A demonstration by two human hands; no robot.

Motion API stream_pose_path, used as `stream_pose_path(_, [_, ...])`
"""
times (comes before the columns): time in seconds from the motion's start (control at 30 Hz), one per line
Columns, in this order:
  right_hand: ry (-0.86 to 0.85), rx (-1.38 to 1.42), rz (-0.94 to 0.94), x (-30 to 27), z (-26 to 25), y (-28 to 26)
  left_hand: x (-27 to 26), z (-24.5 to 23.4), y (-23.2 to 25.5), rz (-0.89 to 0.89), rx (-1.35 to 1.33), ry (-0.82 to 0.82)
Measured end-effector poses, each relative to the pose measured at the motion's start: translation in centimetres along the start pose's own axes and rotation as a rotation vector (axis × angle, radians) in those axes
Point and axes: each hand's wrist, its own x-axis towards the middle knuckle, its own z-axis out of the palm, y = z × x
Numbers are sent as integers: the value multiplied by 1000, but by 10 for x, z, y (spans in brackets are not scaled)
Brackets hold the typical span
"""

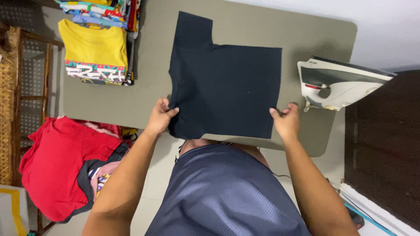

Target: The person irons a black t-shirt on an ironing board, smoothing the fabric and sleeves before folding it and placing it on a stack. They then pick up a red t-shirt, iron both the front and back sides, and fold it.

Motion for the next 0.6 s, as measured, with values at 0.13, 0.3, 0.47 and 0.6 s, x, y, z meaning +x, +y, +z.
stream_pose_path(0.13, [-55, -241, -78, 4, 13, -38, 5, 15, 36, -61, -60, -12])
stream_pose_path(0.3, [-26, -241, -197, 26, 22, -21, 13, 17, 58, 57, -83, -119])
stream_pose_path(0.47, [-46, 105, -57, 48, 7, -31, 39, 10, 64, 116, -184, -175])
stream_pose_path(0.6, [18, 152, -230, 80, 4, -62, 94, 14, 62, 323, 36, -125])
